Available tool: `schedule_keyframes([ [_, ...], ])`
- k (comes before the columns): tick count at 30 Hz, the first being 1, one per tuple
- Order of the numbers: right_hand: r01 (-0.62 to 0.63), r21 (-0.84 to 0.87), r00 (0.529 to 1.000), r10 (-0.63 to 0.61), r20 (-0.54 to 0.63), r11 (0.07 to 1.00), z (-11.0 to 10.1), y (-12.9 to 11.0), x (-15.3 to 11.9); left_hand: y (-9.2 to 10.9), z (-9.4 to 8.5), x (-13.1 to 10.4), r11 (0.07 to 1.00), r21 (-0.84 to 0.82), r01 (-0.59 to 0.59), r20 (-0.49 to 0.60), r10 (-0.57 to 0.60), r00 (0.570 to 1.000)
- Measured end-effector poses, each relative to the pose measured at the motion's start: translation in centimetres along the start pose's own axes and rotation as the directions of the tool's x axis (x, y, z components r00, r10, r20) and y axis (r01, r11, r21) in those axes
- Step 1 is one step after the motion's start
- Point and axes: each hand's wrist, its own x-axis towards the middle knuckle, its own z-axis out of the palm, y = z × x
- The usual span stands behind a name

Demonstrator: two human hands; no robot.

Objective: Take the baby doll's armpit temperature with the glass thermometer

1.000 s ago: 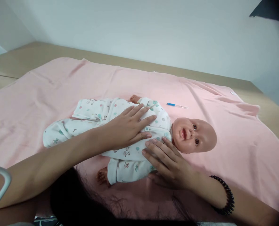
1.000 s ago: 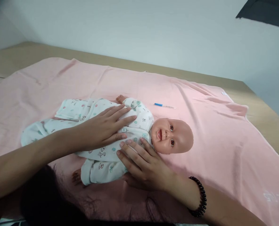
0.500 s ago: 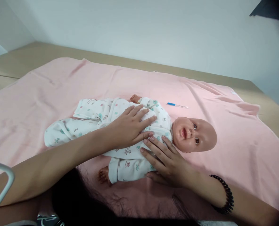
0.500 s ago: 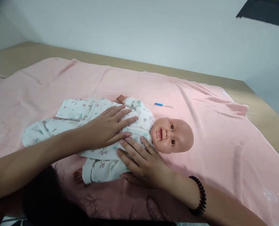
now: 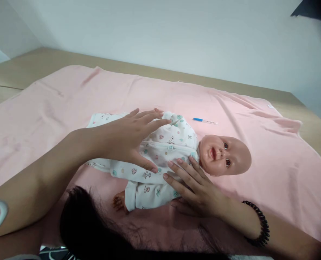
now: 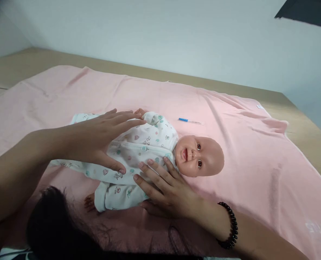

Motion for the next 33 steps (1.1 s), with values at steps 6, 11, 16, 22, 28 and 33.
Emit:
schedule_keyframes([
  [6, 0.01, -0.028, 1.0, -0.011, -0.004, 1.0, 0.0, 0.0, 0.1, 0.3, 1.2, 0.9, 1.0, 0.015, 0.025, 0.105, -0.026, 0.994],
  [11, 0.005, -0.028, 1.0, -0.005, 0.009, 1.0, 0.0, -0.1, 0.2, 0.5, 1.4, 1.0, 0.999, 0.01, 0.041, 0.091, -0.041, 0.995],
  [16, 0.003, -0.026, 1.0, -0.003, 0.018, 1.0, 0.0, -0.1, 0.3, 0.6, 1.7, 1.1, 1.0, 0.007, 0.023, 0.078, -0.024, 0.997],
  [22, 0.001, -0.024, 1.0, -0.001, 0.014, 1.0, 0.1, -0.1, 0.3, 0.5, 2.1, 1.3, 1.0, 0.003, 0.006, 0.052, -0.006, 0.999],
  [28, -0.007, -0.021, 1.0, 0.007, 0.02, 1.0, 0.1, -0.2, 0.5, 0.5, 2.2, 1.2, 1.0, 0.018, -0.012, 0.049, 0.011, 0.999],
  [33, -0.004, -0.006, 1.0, 0.004, 0.01, 1.0, 0.2, -0.2, 0.6, 0.3, 2.5, 1.1, 1.0, 0.021, -0.012, 0.035, 0.012, 0.999],
])
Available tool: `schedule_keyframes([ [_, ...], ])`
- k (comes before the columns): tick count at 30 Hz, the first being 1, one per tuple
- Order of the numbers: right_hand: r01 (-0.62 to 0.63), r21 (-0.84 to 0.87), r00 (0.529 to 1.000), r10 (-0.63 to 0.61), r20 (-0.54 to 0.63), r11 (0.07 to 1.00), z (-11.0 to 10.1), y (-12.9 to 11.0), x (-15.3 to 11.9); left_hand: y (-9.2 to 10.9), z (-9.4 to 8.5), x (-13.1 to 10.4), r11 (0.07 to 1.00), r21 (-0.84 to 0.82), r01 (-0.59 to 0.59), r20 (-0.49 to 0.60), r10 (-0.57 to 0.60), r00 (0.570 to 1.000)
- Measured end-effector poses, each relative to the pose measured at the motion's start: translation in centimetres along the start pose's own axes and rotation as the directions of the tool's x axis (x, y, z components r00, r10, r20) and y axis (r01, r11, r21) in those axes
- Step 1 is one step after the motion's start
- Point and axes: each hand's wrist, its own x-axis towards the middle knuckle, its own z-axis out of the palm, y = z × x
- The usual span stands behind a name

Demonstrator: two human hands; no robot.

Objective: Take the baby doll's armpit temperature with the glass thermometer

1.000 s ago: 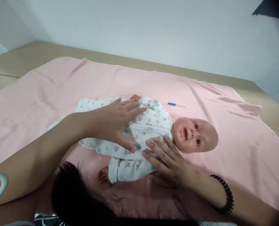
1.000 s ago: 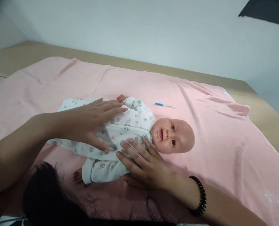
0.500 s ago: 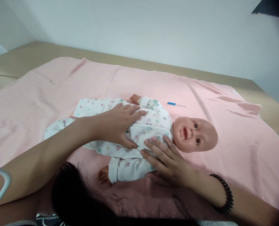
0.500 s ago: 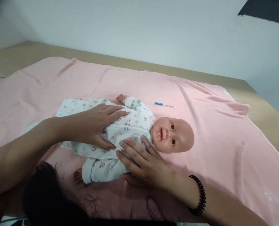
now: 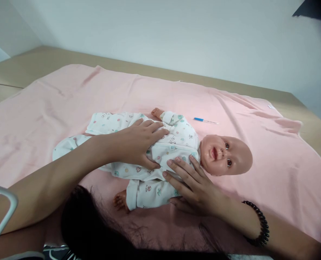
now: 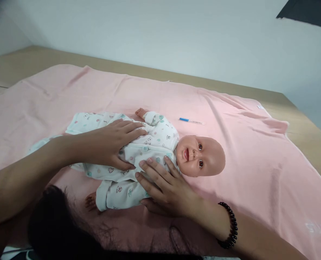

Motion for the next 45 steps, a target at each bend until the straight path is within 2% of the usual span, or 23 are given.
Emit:
schedule_keyframes([
  [5, 0.005, -0.009, 1.0, -0.005, -0.023, 1.0, 0.1, 0.1, -0.2, 0.3, -0.5, -0.4, 1.0, 0.006, 0.003, -0.006, -0.003, 1.0],
  [10, 0.0, 0.011, 0.997, 0.001, -0.071, 1.0, 0.2, 0.1, -0.4, 1.9, -0.7, -0.4, 0.997, 0.03, -0.064, -0.176, 0.069, 0.982],
  [14, 0.009, 0.039, 0.993, -0.005, -0.114, 0.999, -0.1, 0.1, -0.2, 2.7, 0.1, -0.2, 0.997, 0.062, -0.054, -0.146, 0.063, 0.987],
  [19, 0.053, 0.075, 0.956, -0.029, -0.291, 0.996, -1.0, 0.2, -0.3, 3.2, 0.9, 0.2, 0.995, 0.095, -0.003, -0.14, 0.017, 0.99],
  [21, 0.077, 0.076, 0.946, -0.049, -0.32, 0.994, -1.3, 0.2, -0.4, 3.5, 1.1, 0.5, 0.994, 0.111, 0.021, -0.161, -0.003, 0.987],
  [27, 0.114, 0.075, 0.951, -0.087, -0.297, 0.991, -1.4, 0.3, -0.5, 4.3, 1.5, 1.1, 0.994, 0.099, 0.052, -0.215, -0.029, 0.976],
  [32, 0.108, 0.08, 0.96, -0.083, -0.267, 0.991, -1.3, 0.3, -0.4, 4.3, 1.5, 1.6, 0.996, 0.045, 0.072, -0.197, -0.062, 0.978],
  [37, 0.105, 0.1, 0.952, -0.071, -0.297, 0.989, -0.8, 0.3, -0.4, 4.1, 1.4, 1.5, 0.998, 0.02, 0.064, -0.199, -0.059, 0.978],
  [42, 0.126, 0.108, 0.95, -0.089, -0.298, 0.986, -0.5, 0.6, -0.4, 3.6, 0.0, 0.4, 0.999, -0.028, 0.019, -0.229, -0.025, 0.973],
  [45, 0.14, 0.106, 0.949, -0.103, -0.299, 0.984, -0.5, 0.7, -0.4, 3.3, -1.1, -0.4, 0.998, -0.044, 0.037, -0.282, -0.048, 0.958],
])
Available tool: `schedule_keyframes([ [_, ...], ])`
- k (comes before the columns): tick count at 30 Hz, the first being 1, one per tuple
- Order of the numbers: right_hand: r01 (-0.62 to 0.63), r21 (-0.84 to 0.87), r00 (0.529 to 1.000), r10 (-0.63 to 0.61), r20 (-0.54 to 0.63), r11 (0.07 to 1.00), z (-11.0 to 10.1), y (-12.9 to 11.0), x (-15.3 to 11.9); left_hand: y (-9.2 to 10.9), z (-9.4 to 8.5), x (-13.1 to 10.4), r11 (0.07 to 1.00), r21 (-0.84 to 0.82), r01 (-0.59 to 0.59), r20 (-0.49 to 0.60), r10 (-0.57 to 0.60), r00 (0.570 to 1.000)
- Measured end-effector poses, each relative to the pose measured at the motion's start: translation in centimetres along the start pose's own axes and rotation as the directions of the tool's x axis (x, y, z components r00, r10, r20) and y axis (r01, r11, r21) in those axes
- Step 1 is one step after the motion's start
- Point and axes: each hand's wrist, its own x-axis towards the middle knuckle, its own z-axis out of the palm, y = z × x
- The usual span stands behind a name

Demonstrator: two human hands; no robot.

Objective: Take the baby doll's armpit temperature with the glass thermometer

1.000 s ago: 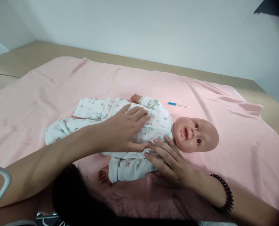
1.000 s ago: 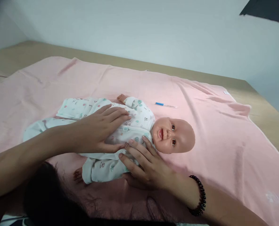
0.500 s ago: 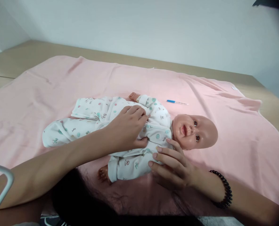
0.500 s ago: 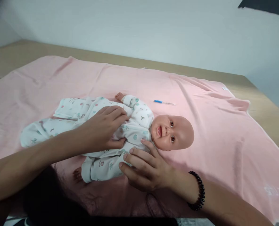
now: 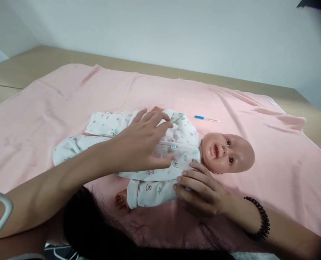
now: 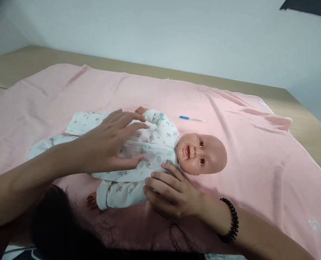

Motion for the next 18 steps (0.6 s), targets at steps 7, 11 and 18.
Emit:
schedule_keyframes([
  [7, 0.008, 0.014, 0.999, -0.009, 0.033, 1.0, -0.3, 0.1, 0.1, -0.5, 0.2, -0.1, 0.997, 0.078, 0.02, -0.045, -0.016, 0.999],
  [11, 0.011, 0.013, 1.0, -0.011, 0.019, 1.0, -0.3, 0.1, 0.1, -0.4, 1.5, 0.4, 0.994, 0.094, 0.046, -0.022, -0.044, 0.999],
  [18, 0.035, 0.01, 0.998, -0.036, 0.059, 0.999, -0.7, 0.2, 0.5, 0.1, 2.3, 0.9, 0.993, 0.108, 0.057, -0.025, -0.055, 0.998],
])
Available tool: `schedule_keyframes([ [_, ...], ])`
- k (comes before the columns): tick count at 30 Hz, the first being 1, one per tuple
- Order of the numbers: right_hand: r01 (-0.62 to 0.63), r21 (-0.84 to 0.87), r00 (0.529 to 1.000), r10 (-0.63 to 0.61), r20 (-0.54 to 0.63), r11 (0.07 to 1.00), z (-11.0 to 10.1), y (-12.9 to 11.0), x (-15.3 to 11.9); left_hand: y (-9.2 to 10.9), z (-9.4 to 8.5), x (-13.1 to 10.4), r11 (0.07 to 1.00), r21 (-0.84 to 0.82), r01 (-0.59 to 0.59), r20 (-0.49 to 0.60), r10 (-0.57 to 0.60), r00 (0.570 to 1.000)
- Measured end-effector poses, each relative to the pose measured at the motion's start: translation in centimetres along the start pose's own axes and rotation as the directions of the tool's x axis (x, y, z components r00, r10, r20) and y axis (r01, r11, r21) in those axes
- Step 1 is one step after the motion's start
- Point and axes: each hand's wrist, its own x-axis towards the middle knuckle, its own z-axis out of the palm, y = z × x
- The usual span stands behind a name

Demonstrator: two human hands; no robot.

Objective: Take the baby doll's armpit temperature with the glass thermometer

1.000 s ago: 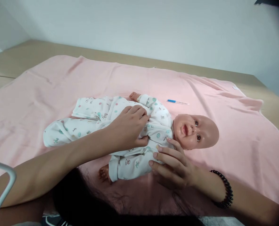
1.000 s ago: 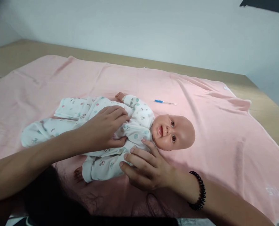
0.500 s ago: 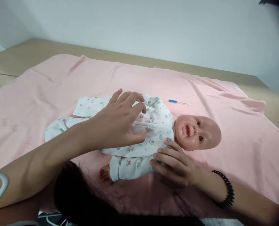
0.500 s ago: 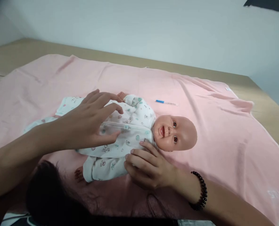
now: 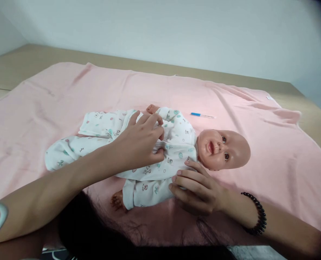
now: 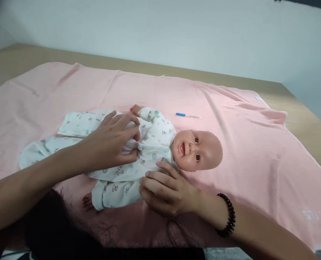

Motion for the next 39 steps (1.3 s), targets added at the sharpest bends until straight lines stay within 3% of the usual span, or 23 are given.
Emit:
schedule_keyframes([
  [7, -0.015, 0.004, 0.999, 0.015, -0.047, 1.0, 0.4, 0.0, 0.1, 0.4, 0.5, 0.3, 0.999, -0.049, 0.002, -0.006, -0.003, 1.0],
  [15, -0.011, -0.002, 1.0, 0.011, -0.017, 1.0, 0.3, 0.0, -0.1, -0.1, 0.2, 0.4, 0.989, -0.15, 0.0, 0.009, 0.002, 1.0],
  [20, -0.02, -0.008, 0.999, 0.02, -0.032, 1.0, 0.5, -0.1, -0.1, 0.0, -0.9, -0.1, 0.992, -0.126, 0.005, -0.006, -0.006, 1.0],
  [24, -0.016, -0.012, 1.0, 0.016, 0.003, 1.0, 0.0, -0.1, -0.2, 0.6, -2.4, -1.2, 0.999, -0.052, 0.009, -0.079, -0.013, 0.997],
  [30, -0.061, 0.022, 0.997, 0.062, -0.048, 0.998, -0.4, -0.2, -0.5, 1.6, -4.1, -2.9, 0.995, 0.068, -0.075, -0.093, 0.081, 0.992],
  [35, -0.012, 0.001, 1.0, 0.012, -0.026, 1.0, -0.2, -0.2, -0.4, 2.9, -3.4, -3.7, 0.982, 0.095, -0.163, 0.02, 0.161, 0.987],
  [39, 0.001, -0.045, 1.0, -0.002, -0.01, 0.999, -0.1, 0.0, -0.1, 3.5, -1.9, -3.6, 0.976, 0.164, -0.145, 0.03, 0.142, 0.989],
])
